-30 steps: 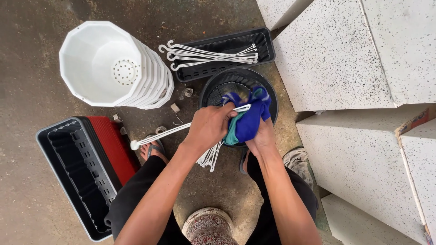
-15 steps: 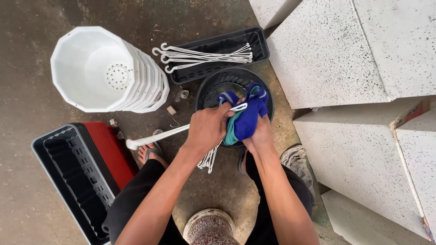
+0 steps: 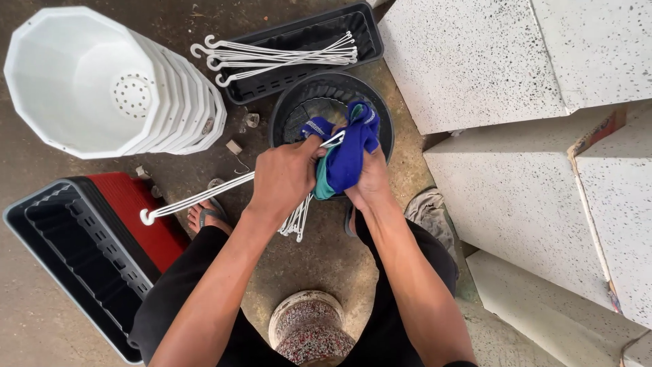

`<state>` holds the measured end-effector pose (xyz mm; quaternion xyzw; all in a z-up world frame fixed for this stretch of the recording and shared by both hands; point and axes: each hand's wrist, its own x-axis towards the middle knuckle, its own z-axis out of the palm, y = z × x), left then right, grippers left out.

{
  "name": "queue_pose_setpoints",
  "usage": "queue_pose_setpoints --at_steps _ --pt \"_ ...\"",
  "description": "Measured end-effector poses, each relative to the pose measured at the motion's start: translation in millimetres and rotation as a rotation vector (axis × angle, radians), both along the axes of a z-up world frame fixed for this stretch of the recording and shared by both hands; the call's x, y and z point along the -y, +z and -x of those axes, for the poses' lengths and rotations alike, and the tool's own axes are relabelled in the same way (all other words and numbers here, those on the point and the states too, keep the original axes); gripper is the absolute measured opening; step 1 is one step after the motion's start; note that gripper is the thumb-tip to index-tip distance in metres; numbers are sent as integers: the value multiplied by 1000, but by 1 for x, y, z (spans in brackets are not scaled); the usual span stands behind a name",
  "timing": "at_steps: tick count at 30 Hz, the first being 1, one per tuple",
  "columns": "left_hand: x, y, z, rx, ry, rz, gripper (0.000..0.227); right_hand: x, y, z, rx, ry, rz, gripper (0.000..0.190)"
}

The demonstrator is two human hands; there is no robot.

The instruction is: The person sits on a low stool and wipes white plastic hangers with a blue cloth. They pick up hangers from a black bucket, wipe them, and place them into a black crate. The person handles the hangers one by one throughout the clip.

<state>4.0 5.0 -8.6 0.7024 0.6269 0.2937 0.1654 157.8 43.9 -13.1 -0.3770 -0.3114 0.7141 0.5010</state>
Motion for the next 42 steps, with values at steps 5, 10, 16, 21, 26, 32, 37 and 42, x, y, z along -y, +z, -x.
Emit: queue_pose_setpoints --at_steps 5,10,16,21,26,32,37,42 --pt "3 0 -1 -9 -48 -41 24 -4 6 2 -6 21 -3 25" --pt "-1 4 2 143 -46 -80 28 4 11 10 -8 33 -19 25" --pt "-4 1 8 19 16 -185 25 1 16 4 -19 74 -47 24" --pt "3 -4 4 -38 3 -231 28 -8 23 3 -17 68 -47 24" --pt "9 -14 -1 -5 -21 -324 31 1 29 7 -17 67 -57 24" --pt "0 -8 9 -78 50 -459 36 1 36 5 -25 100 -93 25" --pt "8 -11 6 -111 64 -476 39 3 28 -3 -15 66 0 20" --pt "4 -4 -1 -53 56 -540 39 9 38 -2 46 15 -5 17"
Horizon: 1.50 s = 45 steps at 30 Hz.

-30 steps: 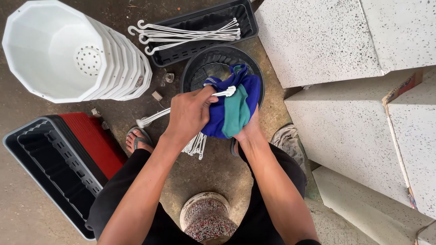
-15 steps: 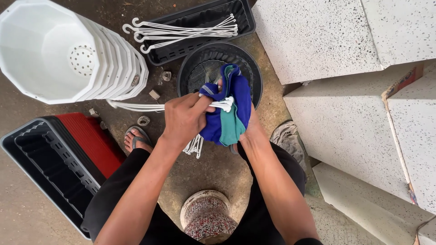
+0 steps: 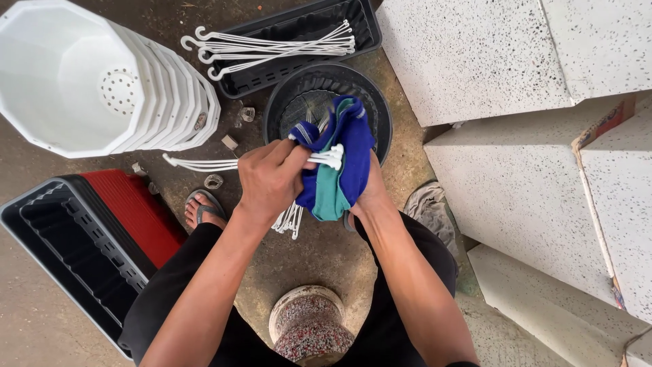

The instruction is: The person sits on a low stool and wipes white plastic hangers with a blue cloth. They pick up hangers from a black bucket, wipe them, and place them into a black crate. The person handles the hangers one by one throughout the clip.

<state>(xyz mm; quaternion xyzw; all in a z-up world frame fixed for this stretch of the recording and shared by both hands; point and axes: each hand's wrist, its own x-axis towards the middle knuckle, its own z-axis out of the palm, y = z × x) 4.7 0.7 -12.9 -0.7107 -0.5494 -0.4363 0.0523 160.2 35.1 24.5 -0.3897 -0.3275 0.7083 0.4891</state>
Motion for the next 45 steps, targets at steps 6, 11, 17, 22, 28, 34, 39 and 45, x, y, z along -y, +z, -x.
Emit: queue_pose_setpoints --at_steps 6,11,17,22,28,34,39,45 --pt "-5 -1 4 -77 82 -43 40 0 18 14 94 -42 -32 13" --pt "1 -2 -2 -32 38 -108 41 0 16 5 3 -3 -27 13" --pt "-6 0 -3 7 46 -95 35 -5 5 2 138 21 -88 12" --pt "-4 9 -5 -100 96 33 35 -5 -5 -9 293 56 -152 17" --pt "0 12 -6 -65 36 157 30 -9 -18 -6 468 54 -204 24" --pt "-6 17 3 -122 40 522 15 -10 -32 -13 623 105 -297 32" --pt "-8 27 -1 -172 -23 535 12 -4 -34 8 501 -201 -123 19" --pt "-4 16 14 -197 -11 694 35 7 -22 21 329 -367 67 26"
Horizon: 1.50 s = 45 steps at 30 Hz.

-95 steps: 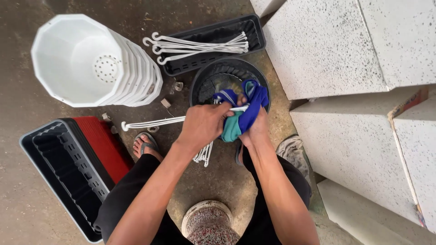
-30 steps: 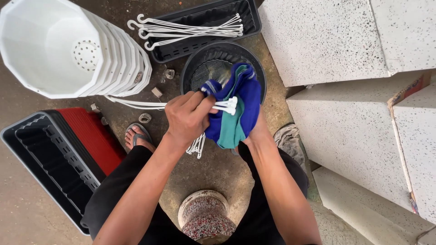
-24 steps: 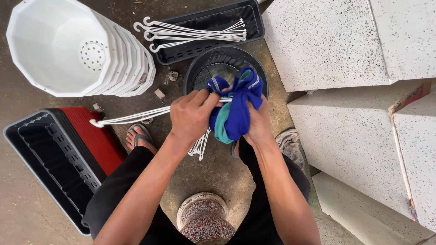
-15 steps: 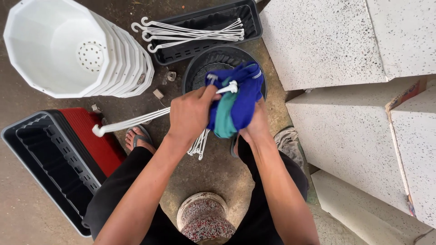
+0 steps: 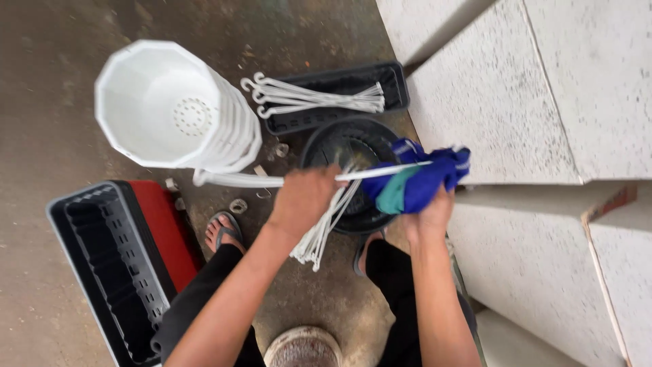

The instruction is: The person sits on a low stool and wipes white plastic hangers with a blue cloth. They pick up hangers from a black bucket, wipe them, and place them into a black crate. The person handles the hangers one by one throughout the clip.

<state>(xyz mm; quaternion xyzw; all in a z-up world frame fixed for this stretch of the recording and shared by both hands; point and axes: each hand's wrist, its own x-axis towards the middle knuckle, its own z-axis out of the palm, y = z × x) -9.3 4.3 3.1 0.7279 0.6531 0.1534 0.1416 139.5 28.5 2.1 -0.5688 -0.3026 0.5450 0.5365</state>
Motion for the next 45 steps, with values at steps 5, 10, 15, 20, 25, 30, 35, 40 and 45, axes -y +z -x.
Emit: queue_pose_setpoints --at_steps 5,10,15,20,25,30,35,40,45 --pt "-7 -13 -12 84 -104 110 26 0 3 5 -229 -9 90 34" --pt "-11 -2 -8 232 -146 159 38 -23 -25 -18 -263 -94 200 28" --pt "-7 -8 0 141 -77 145 41 -48 -37 -44 -241 -93 209 27" --pt "15 -24 11 -45 39 136 34 -61 -43 -59 -241 -118 233 25" --pt "52 33 -7 230 -33 167 36 -76 -18 -77 -213 -132 176 24" --pt "110 35 -33 534 -79 237 33 -31 -10 -97 -193 -74 127 23" --pt "136 64 -65 788 -71 194 42 18 -13 -96 -173 -48 115 23" --pt "135 30 -66 537 38 97 17 88 41 -59 150 232 -148 16" --pt "179 65 -40 599 40 12 42 90 111 -78 98 -6 -95 28"
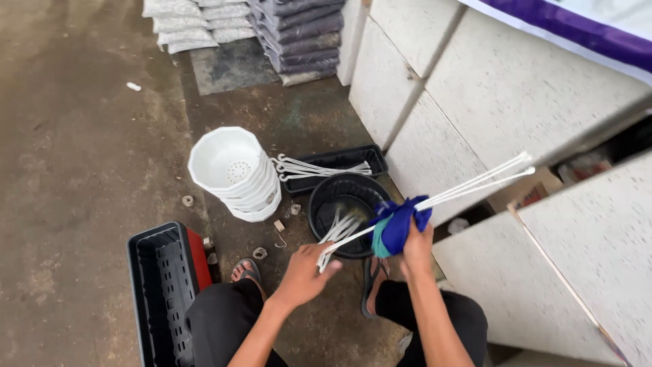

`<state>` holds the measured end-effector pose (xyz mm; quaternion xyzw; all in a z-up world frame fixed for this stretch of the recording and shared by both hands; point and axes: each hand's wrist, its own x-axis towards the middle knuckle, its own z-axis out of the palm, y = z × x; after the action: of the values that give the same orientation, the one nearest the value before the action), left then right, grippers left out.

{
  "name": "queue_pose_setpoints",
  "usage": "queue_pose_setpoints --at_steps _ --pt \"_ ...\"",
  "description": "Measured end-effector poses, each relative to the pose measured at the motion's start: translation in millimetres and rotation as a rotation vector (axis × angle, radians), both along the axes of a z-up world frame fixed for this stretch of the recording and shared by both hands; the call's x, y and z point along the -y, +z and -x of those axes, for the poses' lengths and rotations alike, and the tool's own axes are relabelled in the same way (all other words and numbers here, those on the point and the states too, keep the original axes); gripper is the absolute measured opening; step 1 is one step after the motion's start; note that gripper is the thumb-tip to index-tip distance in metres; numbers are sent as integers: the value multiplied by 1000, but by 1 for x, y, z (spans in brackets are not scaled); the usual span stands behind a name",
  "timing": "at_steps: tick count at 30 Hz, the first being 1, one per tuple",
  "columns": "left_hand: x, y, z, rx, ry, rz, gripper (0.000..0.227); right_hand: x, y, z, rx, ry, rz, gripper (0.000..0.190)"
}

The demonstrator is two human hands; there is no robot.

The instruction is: The person sits on a low stool and wipes white plastic hangers with a blue cloth. They pick up hangers from a black bucket, wipe them, and place them into a black crate. The person handles the hangers one by one throughout the clip.

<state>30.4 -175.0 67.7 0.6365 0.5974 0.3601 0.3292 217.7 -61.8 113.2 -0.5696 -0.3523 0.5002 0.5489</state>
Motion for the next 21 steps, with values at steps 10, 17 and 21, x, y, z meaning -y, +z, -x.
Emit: queue_pose_setpoints --at_steps 10,17,21 --pt "22 -115 -16 327 202 -117 31 36 -111 24 587 297 153 23" --pt "23 -110 -4 606 231 -42 42 75 -89 52 211 692 -268 11" --pt "20 -111 -8 760 193 173 44 57 -150 20 327 686 -259 16"
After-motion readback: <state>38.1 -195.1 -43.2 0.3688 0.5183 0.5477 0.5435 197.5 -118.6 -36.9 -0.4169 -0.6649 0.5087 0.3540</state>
